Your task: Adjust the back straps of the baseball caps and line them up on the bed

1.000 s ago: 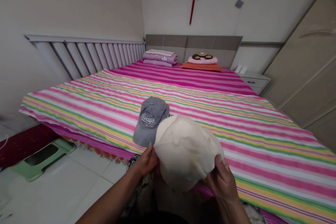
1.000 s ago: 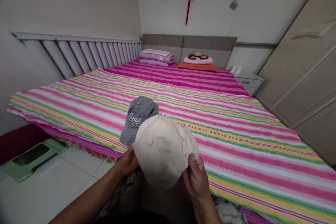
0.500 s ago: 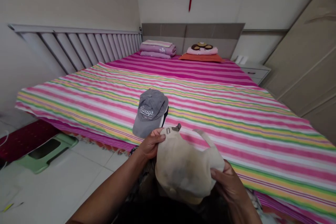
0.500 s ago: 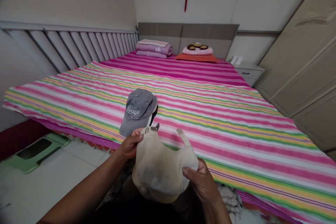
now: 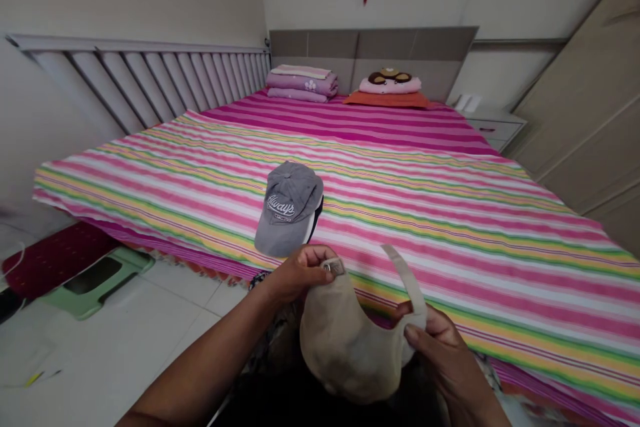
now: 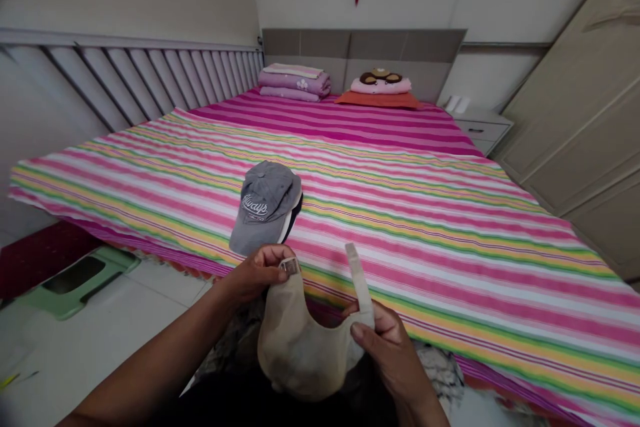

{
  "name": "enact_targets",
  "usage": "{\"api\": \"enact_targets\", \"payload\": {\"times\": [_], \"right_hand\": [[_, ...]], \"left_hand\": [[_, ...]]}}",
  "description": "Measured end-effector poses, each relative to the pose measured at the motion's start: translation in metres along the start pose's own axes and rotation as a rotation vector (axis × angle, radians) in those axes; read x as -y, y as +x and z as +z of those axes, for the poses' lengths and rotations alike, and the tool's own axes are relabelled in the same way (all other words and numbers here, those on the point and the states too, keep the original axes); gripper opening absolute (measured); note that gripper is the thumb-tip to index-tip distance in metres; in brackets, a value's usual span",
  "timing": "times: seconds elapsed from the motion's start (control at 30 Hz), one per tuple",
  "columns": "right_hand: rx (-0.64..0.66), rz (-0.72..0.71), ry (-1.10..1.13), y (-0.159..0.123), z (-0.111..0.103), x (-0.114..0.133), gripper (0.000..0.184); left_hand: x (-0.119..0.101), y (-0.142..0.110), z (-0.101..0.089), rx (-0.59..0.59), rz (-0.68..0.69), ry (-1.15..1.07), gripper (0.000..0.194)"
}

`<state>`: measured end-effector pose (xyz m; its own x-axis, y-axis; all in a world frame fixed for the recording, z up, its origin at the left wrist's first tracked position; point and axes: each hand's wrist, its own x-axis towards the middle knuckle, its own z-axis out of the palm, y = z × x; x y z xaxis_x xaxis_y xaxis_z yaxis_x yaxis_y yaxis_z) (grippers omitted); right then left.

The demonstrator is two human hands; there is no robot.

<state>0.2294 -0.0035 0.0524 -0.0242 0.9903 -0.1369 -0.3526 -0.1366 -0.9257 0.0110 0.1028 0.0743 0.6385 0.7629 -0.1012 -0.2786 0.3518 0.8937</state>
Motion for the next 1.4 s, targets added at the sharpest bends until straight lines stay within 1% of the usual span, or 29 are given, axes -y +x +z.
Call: {"api": "enact_targets", "payload": {"times": [0.07,0.2,0.27,0.37,0.43,0.6,0.77,0.9,1.03,1.1,1.2,1.33,1.4], "right_hand": [[-0.009,-0.038,-0.016,0.000,0.000,0.002,0.020],[0.080,-0.104,-0.017,-0.001,0.002,0.007,0.024],[0.095,-0.139,-0.011,-0.001,0.003,0.010,0.025],[0.091,-0.143,-0.020,-0.002,0.004,0.017,0.019],[0.070,-0.152,-0.009,-0.002,0.005,0.022,0.017],[-0.064,-0.252,0.006,0.000,0.008,0.034,0.023],[-0.085,-0.220,-0.007,0.002,0.016,0.046,0.019],[-0.052,-0.201,-0.048,0.003,0.023,0.055,0.019],[-0.024,-0.177,-0.062,0.004,0.027,0.060,0.019],[0.009,-0.145,-0.067,0.005,0.028,0.062,0.020],[0.058,-0.068,-0.049,0.009,0.031,0.064,0.020],[0.032,0.011,0.016,0.015,0.032,0.067,0.022],[0.021,0.034,0.031,0.017,0.032,0.067,0.023]], "left_hand": [[0.000,0.000,0.003,-0.002,-0.014,-0.013,0.026],[0.002,0.001,0.009,0.011,-0.032,-0.095,0.027],[0.004,0.002,0.012,0.023,-0.037,-0.130,0.027],[0.005,0.001,0.014,0.041,-0.052,-0.151,0.026],[0.005,0.001,0.015,0.065,-0.060,-0.158,0.027],[0.001,0.000,0.017,0.120,-0.075,-0.121,0.030],[-0.002,0.001,0.023,0.089,-0.073,-0.050,0.028],[-0.003,0.004,0.028,0.051,-0.056,-0.075,0.027],[-0.002,0.006,0.031,0.039,0.010,-0.117,0.031],[-0.001,0.007,0.031,0.044,0.041,-0.132,0.028],[-0.002,0.005,0.030,0.046,0.036,-0.121,0.027],[-0.003,0.003,0.029,0.095,0.019,-0.066,0.034],[-0.003,0.002,0.030,0.057,0.016,-0.017,0.035]]}}
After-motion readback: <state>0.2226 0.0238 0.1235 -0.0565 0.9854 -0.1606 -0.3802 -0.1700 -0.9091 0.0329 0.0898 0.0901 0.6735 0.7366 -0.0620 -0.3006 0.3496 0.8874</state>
